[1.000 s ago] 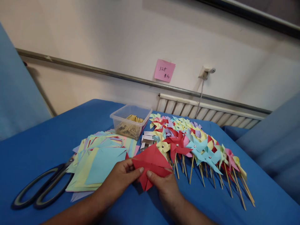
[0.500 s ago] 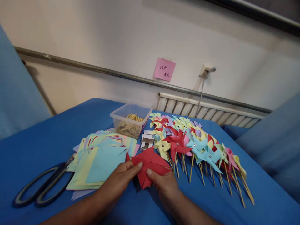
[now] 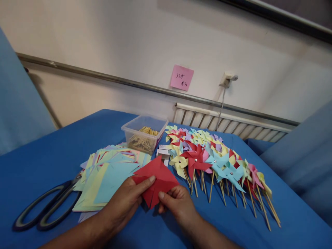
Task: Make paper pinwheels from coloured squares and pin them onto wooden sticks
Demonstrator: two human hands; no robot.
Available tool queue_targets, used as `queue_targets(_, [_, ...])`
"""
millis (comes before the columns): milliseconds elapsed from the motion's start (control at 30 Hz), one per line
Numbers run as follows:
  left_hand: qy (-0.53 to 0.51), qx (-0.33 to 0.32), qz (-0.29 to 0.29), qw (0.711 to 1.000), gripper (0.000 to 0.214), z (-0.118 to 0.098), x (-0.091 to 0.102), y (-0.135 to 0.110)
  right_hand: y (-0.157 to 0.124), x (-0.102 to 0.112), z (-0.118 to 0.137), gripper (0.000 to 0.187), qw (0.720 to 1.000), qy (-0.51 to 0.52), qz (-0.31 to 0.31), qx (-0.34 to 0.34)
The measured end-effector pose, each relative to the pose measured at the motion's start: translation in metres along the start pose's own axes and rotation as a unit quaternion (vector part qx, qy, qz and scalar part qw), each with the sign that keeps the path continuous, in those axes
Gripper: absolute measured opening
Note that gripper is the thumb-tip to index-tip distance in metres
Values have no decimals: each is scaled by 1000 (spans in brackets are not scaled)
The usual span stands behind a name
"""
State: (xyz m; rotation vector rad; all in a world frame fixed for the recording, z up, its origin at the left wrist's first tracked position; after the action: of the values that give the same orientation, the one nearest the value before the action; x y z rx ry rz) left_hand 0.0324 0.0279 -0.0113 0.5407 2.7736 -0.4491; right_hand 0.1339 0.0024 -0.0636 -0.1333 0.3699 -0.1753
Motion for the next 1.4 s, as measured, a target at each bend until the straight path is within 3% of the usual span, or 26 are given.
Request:
queue_targets(133, [4,-17,-53,998,26,-2,8,2,-4,-5,2,45,999,-41,29,15])
queue_targets(267, [13,-24,-67,997,23,-4,9,4,-5,-5,1,46,998,-57,35,19])
queue_targets(567, [46,-35,-33,998,25,1,8,4,-3,-3,-1,56,998,-37,46,-10])
queue_targets(933, [49,-19,-25,998,25,3,6,3,-5,-5,-1,59,997,-3,71,6])
queue_targets(1033, [30,-22,-45,998,22,-1,7,3,-7,-2,6,62,998,-31,37,31])
queue_targets(1100, [3,-21,-84,996,15,-5,11,3,-8,8,16,53,995,-40,-40,82])
queue_targets(1233, [-55,0,-152,987,24,-9,18,2,-19,30,39,19,944,-106,-205,237])
queue_targets(1300, [-60,4,-155,986,26,-9,18,1,-29,25,50,22,900,-200,-199,333])
queue_targets(1400, [-51,-1,-130,990,26,-7,16,1,-42,4,57,36,828,-339,-113,432])
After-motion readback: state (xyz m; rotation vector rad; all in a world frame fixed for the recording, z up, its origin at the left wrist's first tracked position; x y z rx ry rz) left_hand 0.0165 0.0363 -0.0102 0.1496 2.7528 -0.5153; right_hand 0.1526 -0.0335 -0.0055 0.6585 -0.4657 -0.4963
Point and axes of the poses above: each hand's wrist, its own y-axis towards the middle knuckle, its own x-axis out of the back of the hand, z = x × y, the point moved 6 cm from there along y, towards the middle knuckle, and after that the axes turned 11 degrees about -z, right-handed, at the moved point
